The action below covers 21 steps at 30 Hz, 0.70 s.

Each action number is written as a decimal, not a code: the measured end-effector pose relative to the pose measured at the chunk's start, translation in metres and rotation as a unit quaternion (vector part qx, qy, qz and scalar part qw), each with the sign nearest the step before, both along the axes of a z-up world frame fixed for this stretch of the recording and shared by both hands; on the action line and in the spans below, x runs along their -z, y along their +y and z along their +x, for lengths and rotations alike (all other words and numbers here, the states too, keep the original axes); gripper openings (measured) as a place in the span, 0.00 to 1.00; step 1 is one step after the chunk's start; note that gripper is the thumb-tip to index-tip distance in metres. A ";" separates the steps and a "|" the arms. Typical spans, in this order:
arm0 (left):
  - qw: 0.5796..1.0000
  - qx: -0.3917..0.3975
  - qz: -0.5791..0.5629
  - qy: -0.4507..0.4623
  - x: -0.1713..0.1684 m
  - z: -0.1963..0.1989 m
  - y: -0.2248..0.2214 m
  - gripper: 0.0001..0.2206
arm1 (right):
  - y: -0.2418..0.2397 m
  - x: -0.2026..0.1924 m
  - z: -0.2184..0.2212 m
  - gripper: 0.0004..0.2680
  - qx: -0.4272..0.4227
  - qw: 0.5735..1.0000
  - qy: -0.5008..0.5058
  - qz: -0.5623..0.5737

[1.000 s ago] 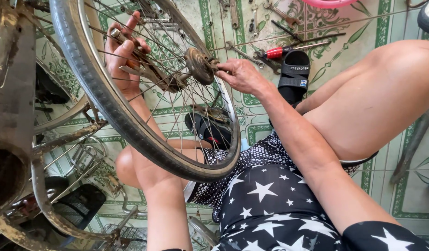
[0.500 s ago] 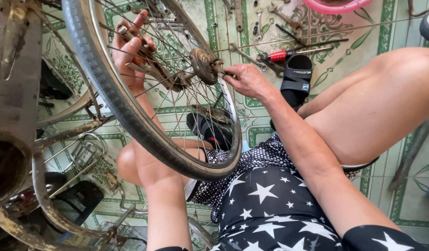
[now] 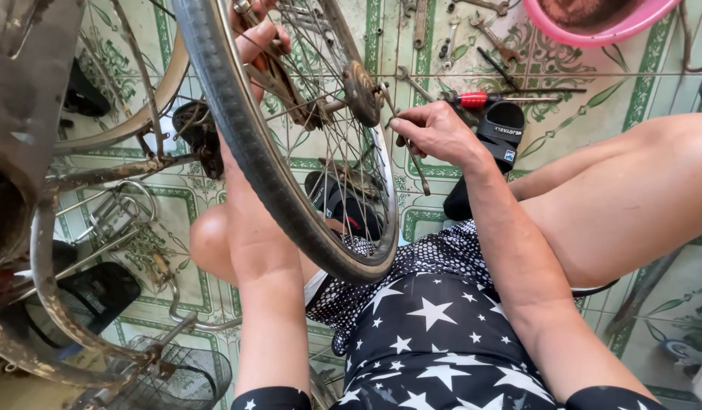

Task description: The person works on the hub and spokes of a bicycle wheel while sitting on the floor, using a tool to tighten or manipulate the center mechanism and rotating the wheel manually to reach different points.

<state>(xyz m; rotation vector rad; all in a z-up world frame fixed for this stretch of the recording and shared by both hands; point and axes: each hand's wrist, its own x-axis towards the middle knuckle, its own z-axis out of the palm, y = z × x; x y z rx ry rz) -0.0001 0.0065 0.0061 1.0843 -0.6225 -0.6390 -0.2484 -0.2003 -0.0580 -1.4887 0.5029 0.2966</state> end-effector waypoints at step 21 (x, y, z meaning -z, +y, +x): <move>0.975 0.134 -0.092 0.152 0.110 0.046 0.021 0.09 | 0.011 -0.005 0.008 0.10 0.027 0.999 0.027 0.033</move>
